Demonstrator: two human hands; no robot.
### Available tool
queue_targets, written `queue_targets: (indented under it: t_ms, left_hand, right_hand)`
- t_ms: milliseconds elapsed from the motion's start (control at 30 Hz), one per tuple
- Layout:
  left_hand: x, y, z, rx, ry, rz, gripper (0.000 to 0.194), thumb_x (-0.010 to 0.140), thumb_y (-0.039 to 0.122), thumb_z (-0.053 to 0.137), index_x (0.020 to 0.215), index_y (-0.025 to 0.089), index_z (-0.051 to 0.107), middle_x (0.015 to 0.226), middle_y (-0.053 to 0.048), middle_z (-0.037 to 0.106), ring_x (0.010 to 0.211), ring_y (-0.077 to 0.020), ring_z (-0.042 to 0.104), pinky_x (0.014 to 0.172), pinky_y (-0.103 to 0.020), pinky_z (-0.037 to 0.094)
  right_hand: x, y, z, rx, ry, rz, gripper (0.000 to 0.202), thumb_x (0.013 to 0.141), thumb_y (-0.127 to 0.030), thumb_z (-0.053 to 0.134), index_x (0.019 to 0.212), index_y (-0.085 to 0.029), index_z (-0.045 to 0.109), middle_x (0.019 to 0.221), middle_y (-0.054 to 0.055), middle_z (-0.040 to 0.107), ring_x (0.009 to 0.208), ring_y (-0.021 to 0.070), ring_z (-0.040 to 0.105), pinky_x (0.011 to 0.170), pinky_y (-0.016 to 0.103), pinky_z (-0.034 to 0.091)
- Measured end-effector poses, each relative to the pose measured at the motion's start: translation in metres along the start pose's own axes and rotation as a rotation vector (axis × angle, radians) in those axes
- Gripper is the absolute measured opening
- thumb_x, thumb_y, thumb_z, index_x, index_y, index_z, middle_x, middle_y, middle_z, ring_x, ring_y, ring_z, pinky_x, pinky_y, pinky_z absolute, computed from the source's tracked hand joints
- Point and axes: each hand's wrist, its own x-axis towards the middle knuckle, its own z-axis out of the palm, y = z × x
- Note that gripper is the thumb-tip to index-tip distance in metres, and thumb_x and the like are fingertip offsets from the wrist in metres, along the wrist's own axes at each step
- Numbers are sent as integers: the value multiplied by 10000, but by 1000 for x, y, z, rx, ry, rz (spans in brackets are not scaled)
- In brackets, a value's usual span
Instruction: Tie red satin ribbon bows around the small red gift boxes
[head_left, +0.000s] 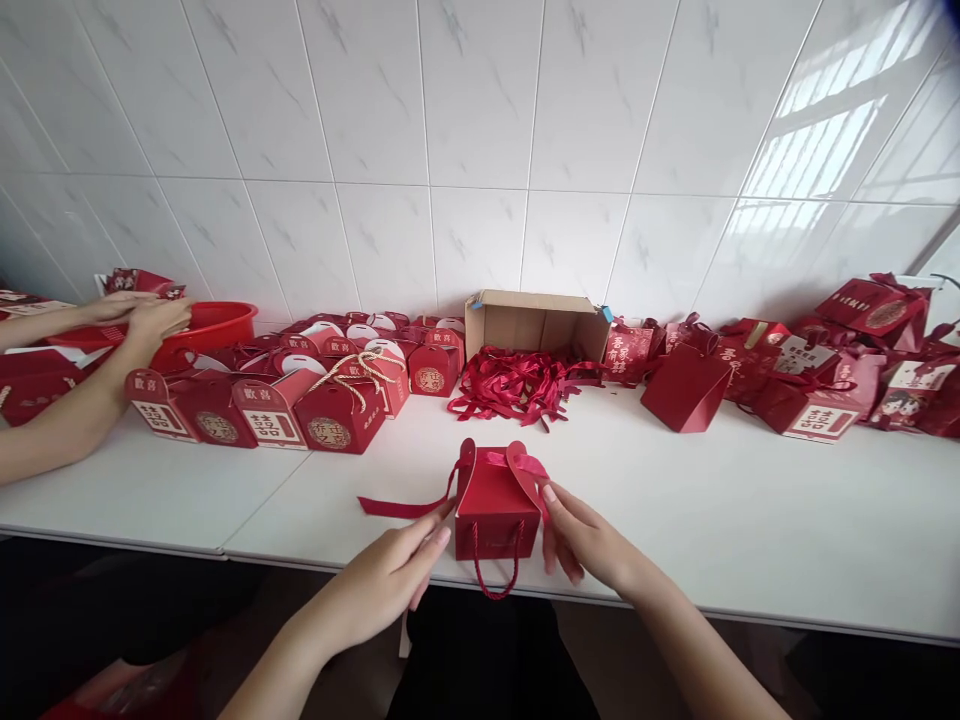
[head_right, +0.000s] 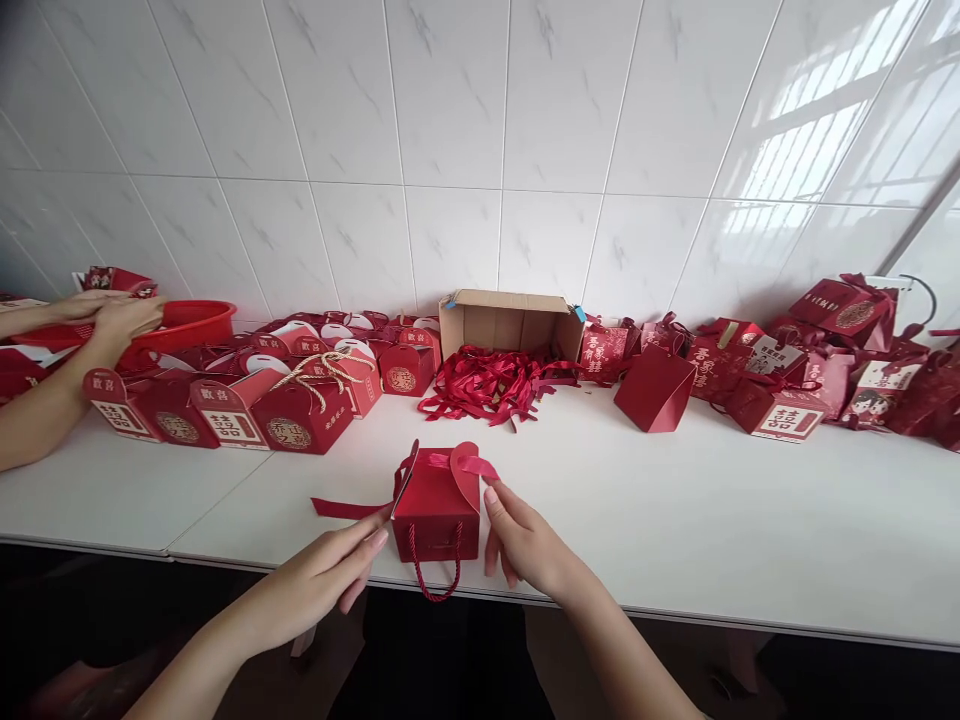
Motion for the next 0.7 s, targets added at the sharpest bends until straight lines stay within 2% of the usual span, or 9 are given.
queue_targets:
  t_ms: [67,133,167,233,300,367,467,567,700]
  left_hand:
    - [9,-3,4,32,61,-20,606,906,559,268,1392,221,397,551,41,478,578,-172,521,607,-262,415]
    - [21,-11,5,-24,209,-22,633,904,547,291,1449,223,296,719,-16,594,688,-192,587,655,-282,445]
    - [27,-14,5,-99,304,1,651,891,541,344,1457,228,272,879,-58,631,783,-201,610,696,-289,460]
    - [37,-17,5,-337,484,101,711,839,508,498,1457,259,250,1208,-108,561,968,-206,599,761,-280,477]
    - [42,-14,2,-631,583,231,732,787,450,614,1426,291,295,1330,-93,486,1024,-184,573,764,-253,487]
    - [44,-7,-3,-904,617,311,620,756,400,676,1320,274,452,1249,-68,552,931,-145,584,725,-226,493]
    - [45,4,-11,-1148,721,336,377,681,335,762,1008,190,644,967,-18,641,745,-93,582,672,-201,495]
    - [46,10,-14,-1167,797,301,319,598,277,825,828,153,643,725,31,624,628,-80,585,618,-196,489]
    - [47,16,-12,-1074,777,243,385,577,312,837,844,146,614,602,46,615,541,-93,603,566,-203,478]
  right_hand:
    - [4,1,3,72,124,-73,594,885,-645,355,1323,-252,439,767,11,630,537,120,494,499,239,387]
    - [9,0,5,160,260,-171,554,876,-613,427,1310,-271,468,1004,56,625,739,148,557,590,249,439]
    - [11,-1,7,220,303,-217,526,871,-596,457,1288,-278,496,1093,67,605,840,166,565,647,260,458]
    - [15,-6,9,365,325,-295,456,867,-556,504,1235,-290,550,1166,68,584,968,189,555,737,281,468]
    - [18,-12,11,511,323,-344,377,854,-520,552,1147,-290,613,1120,55,604,978,189,560,753,282,467]
    - [21,-19,11,616,345,-366,302,825,-491,608,1020,-269,671,1017,43,630,907,172,574,728,268,465]
    - [25,-29,10,717,403,-381,217,769,-441,688,806,-227,701,815,24,632,745,139,566,665,249,461]
    - [26,-37,7,771,442,-425,190,739,-390,728,697,-209,686,701,3,600,663,113,531,626,233,454]
    - [25,-43,0,727,500,-495,202,741,-377,726,666,-196,677,674,2,582,642,107,510,611,237,454]
